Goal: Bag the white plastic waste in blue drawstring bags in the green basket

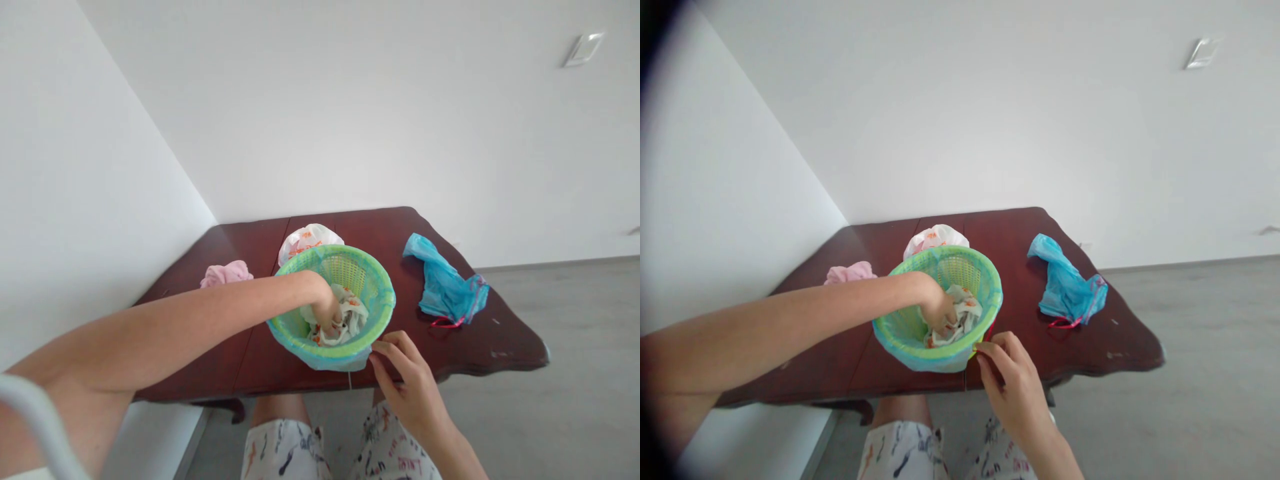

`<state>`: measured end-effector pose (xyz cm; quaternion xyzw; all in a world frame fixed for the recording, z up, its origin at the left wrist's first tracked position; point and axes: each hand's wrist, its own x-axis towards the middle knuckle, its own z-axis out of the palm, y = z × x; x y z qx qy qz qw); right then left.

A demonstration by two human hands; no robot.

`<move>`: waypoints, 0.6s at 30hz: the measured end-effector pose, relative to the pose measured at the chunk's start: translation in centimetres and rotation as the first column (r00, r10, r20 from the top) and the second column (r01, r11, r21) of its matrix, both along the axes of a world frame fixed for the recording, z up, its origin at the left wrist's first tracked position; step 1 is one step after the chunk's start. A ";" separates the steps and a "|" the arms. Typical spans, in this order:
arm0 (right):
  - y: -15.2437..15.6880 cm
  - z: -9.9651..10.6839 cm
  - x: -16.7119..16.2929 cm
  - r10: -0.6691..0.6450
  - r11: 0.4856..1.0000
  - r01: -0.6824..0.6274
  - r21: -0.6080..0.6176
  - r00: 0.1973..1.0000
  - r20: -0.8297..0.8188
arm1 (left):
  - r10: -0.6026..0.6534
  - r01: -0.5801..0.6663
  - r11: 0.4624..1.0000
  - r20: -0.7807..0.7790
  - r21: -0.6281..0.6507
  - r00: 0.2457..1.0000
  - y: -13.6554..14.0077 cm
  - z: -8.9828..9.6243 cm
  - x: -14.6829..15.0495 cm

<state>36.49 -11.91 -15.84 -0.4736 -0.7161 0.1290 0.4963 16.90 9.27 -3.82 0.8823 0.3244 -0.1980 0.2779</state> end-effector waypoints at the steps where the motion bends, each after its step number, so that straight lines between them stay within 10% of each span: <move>1: 0.0 -0.1 0.1 0.011 1.000 -0.010 -0.004 1.000 0.007 | 0.006 -0.005 1.000 0.031 -0.025 1.000 0.4 0.6 -0.4; 6: 0.3 0.5 1.6 0.078 0.997 -0.078 -0.027 0.997 0.012 | 0.072 -0.102 0.987 0.234 0.122 0.970 0.6 5.2 -3.3; 12: 0.2 2.4 4.0 0.198 0.964 -0.212 -0.159 0.975 -0.100 | 0.197 -0.380 0.844 0.439 0.380 0.876 -0.4 9.9 -9.2; 15: -0.2 3.3 4.8 0.207 0.958 -0.245 -0.149 0.951 -0.232 | 0.426 -0.603 0.766 0.524 0.225 0.737 0.0 8.9 -12.7; 18: -0.2 4.6 5.4 0.194 0.973 -0.225 -0.054 0.920 -0.341 | 0.761 -0.747 0.618 0.425 -0.246 0.489 0.0 5.7 -15.2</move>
